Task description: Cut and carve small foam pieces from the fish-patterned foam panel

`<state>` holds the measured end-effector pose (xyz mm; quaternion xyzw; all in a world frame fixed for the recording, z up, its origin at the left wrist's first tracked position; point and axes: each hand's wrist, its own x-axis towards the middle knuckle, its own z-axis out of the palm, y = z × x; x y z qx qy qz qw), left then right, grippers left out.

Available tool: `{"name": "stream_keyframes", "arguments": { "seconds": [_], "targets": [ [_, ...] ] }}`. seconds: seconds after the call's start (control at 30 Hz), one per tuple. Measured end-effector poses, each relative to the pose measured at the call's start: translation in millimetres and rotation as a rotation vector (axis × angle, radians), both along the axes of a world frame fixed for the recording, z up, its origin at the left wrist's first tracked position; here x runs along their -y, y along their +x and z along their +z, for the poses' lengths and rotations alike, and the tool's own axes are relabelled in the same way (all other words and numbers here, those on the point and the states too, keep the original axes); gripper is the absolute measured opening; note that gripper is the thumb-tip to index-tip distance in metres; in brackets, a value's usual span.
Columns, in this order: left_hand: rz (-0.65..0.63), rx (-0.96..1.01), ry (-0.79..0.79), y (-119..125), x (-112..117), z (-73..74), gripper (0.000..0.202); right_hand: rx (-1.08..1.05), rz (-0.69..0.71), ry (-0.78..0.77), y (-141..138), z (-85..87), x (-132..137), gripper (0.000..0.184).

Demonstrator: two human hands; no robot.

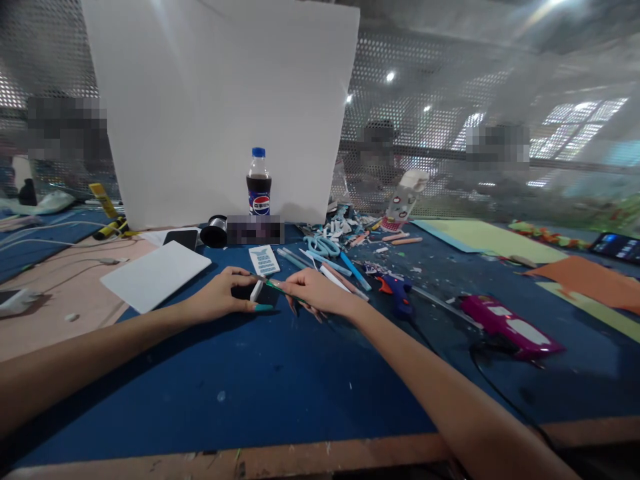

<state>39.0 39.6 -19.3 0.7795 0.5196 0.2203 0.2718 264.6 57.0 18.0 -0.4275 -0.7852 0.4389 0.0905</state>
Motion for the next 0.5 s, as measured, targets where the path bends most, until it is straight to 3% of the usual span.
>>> {"name": "stream_keyframes", "arguments": {
  "seconds": [0.5],
  "targets": [
    [-0.011,0.014,0.026,0.6,-0.7,-0.7,0.057,0.004,-0.016,0.011,-3.1,2.6,2.4,0.048]
  ]
}}
